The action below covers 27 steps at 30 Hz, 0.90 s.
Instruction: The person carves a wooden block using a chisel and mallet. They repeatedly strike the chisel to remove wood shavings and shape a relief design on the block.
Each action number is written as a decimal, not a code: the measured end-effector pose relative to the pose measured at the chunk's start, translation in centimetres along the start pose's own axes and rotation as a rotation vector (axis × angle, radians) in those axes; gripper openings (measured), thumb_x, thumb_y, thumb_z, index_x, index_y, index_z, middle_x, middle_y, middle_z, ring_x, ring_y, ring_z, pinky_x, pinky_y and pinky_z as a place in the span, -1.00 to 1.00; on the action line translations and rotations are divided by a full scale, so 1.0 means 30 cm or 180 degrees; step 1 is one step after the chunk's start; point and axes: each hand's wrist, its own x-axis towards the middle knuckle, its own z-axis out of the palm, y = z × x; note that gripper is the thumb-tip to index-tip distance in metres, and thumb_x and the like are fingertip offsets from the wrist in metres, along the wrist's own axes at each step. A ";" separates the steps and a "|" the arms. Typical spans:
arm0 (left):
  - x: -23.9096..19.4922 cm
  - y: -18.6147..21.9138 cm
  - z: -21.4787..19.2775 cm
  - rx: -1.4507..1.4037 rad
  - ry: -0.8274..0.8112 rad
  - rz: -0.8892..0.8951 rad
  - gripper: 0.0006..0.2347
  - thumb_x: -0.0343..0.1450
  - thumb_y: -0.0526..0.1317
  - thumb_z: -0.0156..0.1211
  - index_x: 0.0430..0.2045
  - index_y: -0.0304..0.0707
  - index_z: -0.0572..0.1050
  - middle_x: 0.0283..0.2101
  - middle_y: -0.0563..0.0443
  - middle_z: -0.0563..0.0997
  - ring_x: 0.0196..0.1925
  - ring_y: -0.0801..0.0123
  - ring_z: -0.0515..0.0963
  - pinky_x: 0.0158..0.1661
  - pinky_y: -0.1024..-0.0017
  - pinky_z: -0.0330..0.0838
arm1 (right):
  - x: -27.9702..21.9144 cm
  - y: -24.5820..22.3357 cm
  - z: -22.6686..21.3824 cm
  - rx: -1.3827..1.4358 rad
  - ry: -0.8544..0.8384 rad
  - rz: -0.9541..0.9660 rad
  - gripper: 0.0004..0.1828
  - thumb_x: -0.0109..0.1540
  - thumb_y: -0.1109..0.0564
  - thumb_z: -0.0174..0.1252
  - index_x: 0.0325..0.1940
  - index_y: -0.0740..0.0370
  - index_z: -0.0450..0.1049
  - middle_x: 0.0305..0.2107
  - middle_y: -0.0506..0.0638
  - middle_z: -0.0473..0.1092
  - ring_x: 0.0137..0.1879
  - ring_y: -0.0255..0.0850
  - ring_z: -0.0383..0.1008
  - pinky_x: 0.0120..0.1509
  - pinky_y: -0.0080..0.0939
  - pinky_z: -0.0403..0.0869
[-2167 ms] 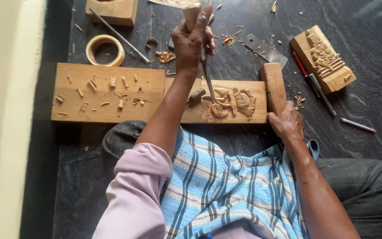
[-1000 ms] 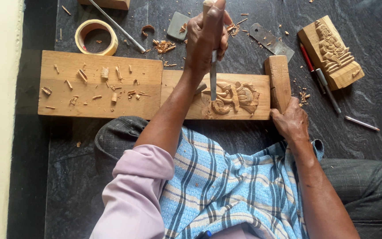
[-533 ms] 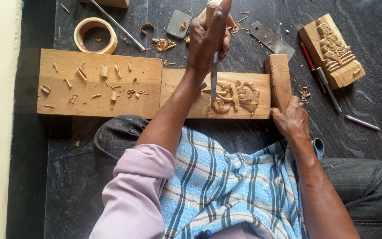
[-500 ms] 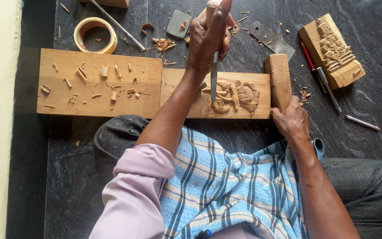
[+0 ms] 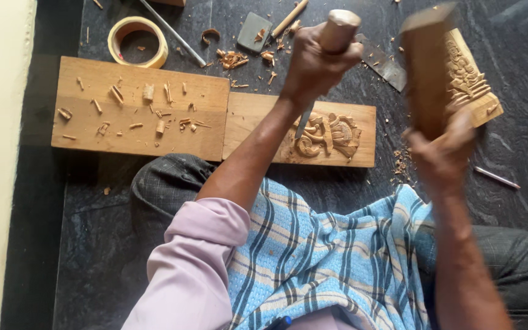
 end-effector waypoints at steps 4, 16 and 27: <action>0.005 -0.025 0.015 0.0250 -0.0053 0.0101 -0.91 0.31 -0.36 0.26 -0.60 -0.25 0.49 -0.67 0.10 0.54 -0.68 0.59 0.57 -0.67 0.62 0.55 | 0.226 -0.106 -0.118 -0.0995 0.0149 -0.1443 -0.53 0.30 0.36 0.22 0.24 0.30 0.22 -0.04 0.14 0.48 0.03 -0.14 0.62 0.10 -0.24 0.68; 0.008 0.025 -0.017 0.0295 0.0210 -0.0453 -0.91 0.29 -0.38 0.24 -0.63 -0.25 0.49 -0.71 0.12 0.52 -0.75 0.63 0.50 -0.75 0.62 0.41 | 0.535 -0.158 -0.115 -0.2355 -0.0467 -0.2221 -0.62 0.26 -0.08 0.49 -0.13 0.24 0.56 -0.49 0.00 0.52 -0.39 -0.22 0.55 -0.27 -0.26 0.58; 0.003 0.018 -0.046 0.0081 0.0452 -0.0522 -0.90 0.31 -0.42 0.22 -0.63 -0.26 0.53 -0.73 0.12 0.52 -0.79 0.62 0.50 -0.79 0.60 0.42 | 0.595 -0.195 -0.042 -0.1785 -0.1144 -0.1744 -0.66 0.41 -0.01 0.36 -0.04 0.37 0.57 -0.47 0.13 0.51 -0.48 -0.20 0.52 -0.45 -0.26 0.53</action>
